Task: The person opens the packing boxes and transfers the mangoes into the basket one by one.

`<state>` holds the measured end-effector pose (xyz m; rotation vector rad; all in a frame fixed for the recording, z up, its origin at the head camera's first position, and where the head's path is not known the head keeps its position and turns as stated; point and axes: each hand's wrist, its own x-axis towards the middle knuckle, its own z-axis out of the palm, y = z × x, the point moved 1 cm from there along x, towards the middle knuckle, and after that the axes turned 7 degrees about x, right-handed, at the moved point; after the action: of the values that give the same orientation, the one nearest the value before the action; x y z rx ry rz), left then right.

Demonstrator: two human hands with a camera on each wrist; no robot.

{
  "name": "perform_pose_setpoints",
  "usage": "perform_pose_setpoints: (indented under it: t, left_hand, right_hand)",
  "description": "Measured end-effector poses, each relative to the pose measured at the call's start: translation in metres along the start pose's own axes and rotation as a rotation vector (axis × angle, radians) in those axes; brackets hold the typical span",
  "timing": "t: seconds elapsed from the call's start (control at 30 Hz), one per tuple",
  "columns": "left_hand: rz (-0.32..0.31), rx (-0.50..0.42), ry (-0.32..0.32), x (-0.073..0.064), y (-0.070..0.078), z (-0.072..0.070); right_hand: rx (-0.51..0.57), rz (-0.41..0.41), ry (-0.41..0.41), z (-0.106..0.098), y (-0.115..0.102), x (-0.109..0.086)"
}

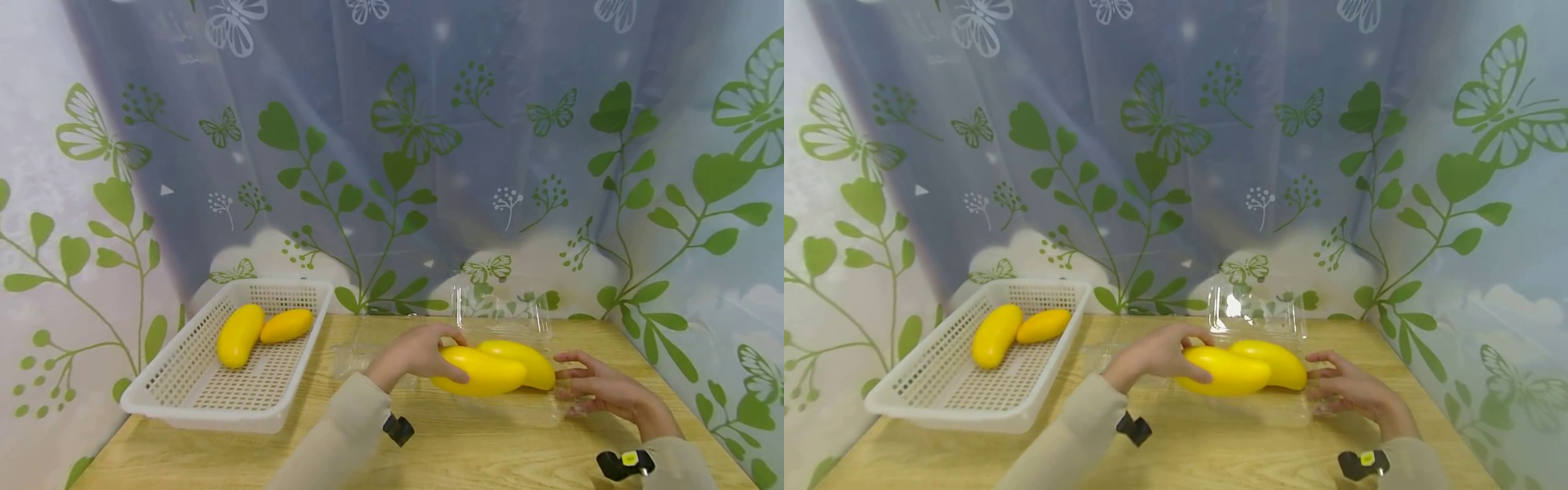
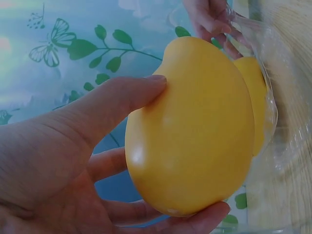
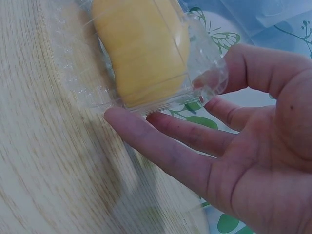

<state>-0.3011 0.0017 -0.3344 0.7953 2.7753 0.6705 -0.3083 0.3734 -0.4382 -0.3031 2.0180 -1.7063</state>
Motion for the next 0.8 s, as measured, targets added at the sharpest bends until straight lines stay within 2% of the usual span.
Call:
perform_pose_setpoints:
  t: [0.17,0.37,0.47,0.8]
  left_hand:
    - [0.008,-0.038,0.011,-0.003,-0.008,-0.005]
    - [0.008,-0.029,0.016,-0.006,-0.014,-0.01]
    - [-0.001,-0.035,0.012,-0.008,-0.015,-0.013]
    - [0.041,-0.044,0.041,-0.012,-0.012,-0.03]
  right_hand:
    - [-0.006,0.002,0.007,0.001,-0.002,-0.001]
    - [-0.008,0.004,0.004,0.001,-0.001,-0.002]
    - [-0.008,0.005,0.002,0.001,-0.001,-0.002]
    - [0.004,0.001,-0.003,0.0,-0.001,-0.002]
